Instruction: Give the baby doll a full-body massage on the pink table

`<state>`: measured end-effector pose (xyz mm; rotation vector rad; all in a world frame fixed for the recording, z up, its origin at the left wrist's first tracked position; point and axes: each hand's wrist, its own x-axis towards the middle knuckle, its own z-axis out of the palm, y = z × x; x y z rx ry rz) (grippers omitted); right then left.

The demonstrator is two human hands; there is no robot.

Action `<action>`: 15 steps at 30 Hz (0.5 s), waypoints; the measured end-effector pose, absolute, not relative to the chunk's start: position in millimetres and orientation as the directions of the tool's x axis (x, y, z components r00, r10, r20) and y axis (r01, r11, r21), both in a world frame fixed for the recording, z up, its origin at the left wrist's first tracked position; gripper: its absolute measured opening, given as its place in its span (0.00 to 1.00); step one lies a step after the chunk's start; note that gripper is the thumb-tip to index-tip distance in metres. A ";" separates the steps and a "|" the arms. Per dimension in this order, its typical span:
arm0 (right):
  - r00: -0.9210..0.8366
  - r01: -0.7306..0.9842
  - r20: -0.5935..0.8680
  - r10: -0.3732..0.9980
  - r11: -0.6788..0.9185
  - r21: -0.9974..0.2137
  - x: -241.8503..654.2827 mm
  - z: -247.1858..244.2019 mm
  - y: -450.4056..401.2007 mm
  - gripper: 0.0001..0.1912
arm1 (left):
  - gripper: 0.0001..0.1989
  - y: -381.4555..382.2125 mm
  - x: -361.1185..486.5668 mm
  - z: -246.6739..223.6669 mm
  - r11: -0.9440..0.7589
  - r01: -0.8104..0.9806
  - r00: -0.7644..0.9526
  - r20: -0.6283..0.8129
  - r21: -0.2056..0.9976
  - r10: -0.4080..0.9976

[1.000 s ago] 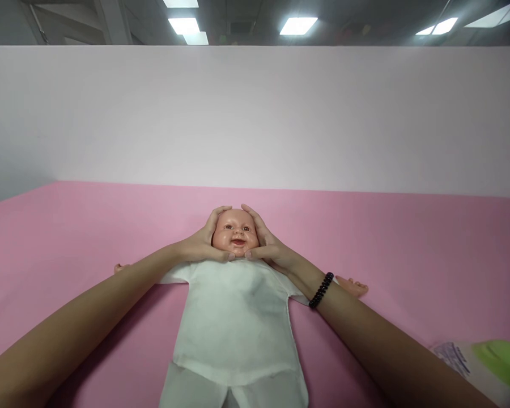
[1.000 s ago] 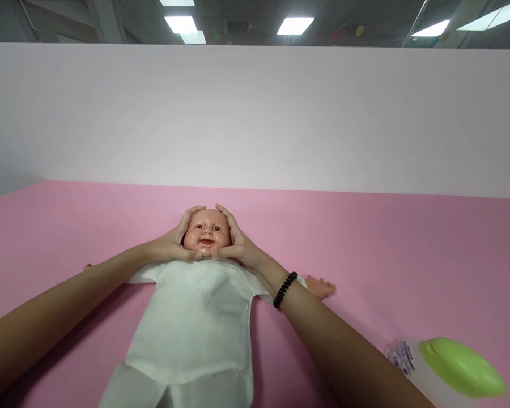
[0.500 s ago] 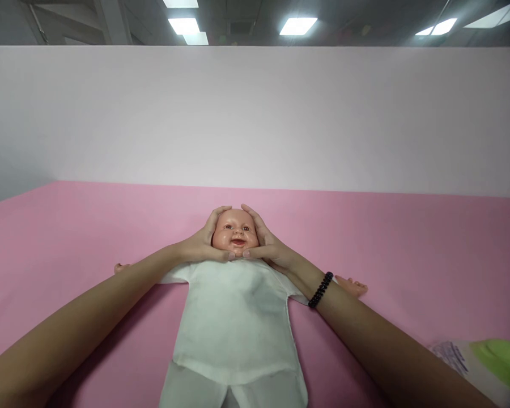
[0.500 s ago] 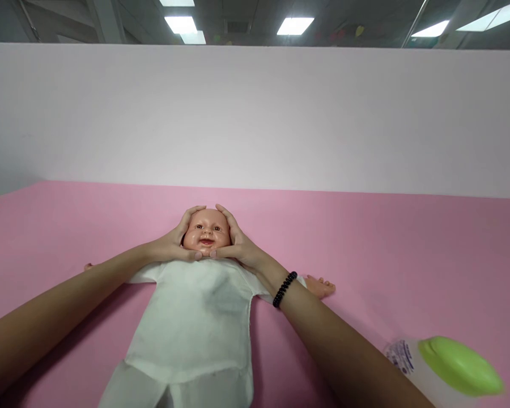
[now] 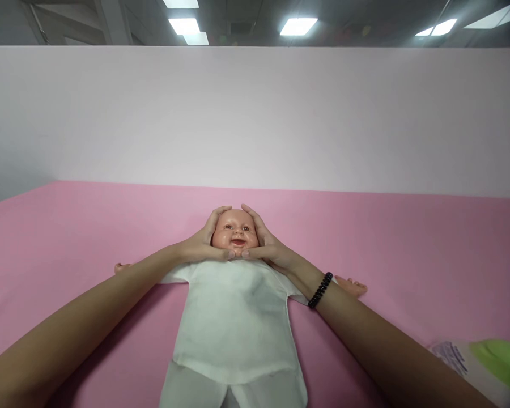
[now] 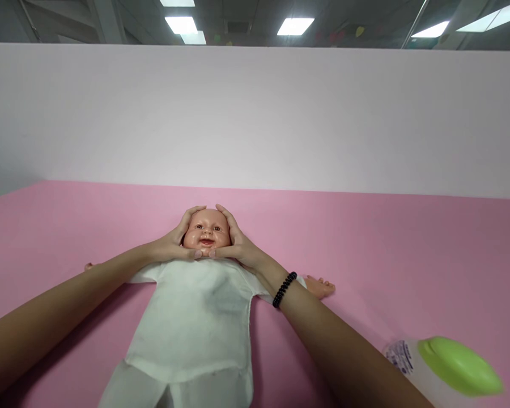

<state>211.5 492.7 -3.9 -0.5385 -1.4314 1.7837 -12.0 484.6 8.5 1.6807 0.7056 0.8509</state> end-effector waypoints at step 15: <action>-0.605 -0.295 0.113 0.788 -0.090 -0.951 211.0 -0.8 489.9 0.62 | 0.51 485.6 -11.8 7.4 -0.270 0.036 0.566 0.203 0.962 0.799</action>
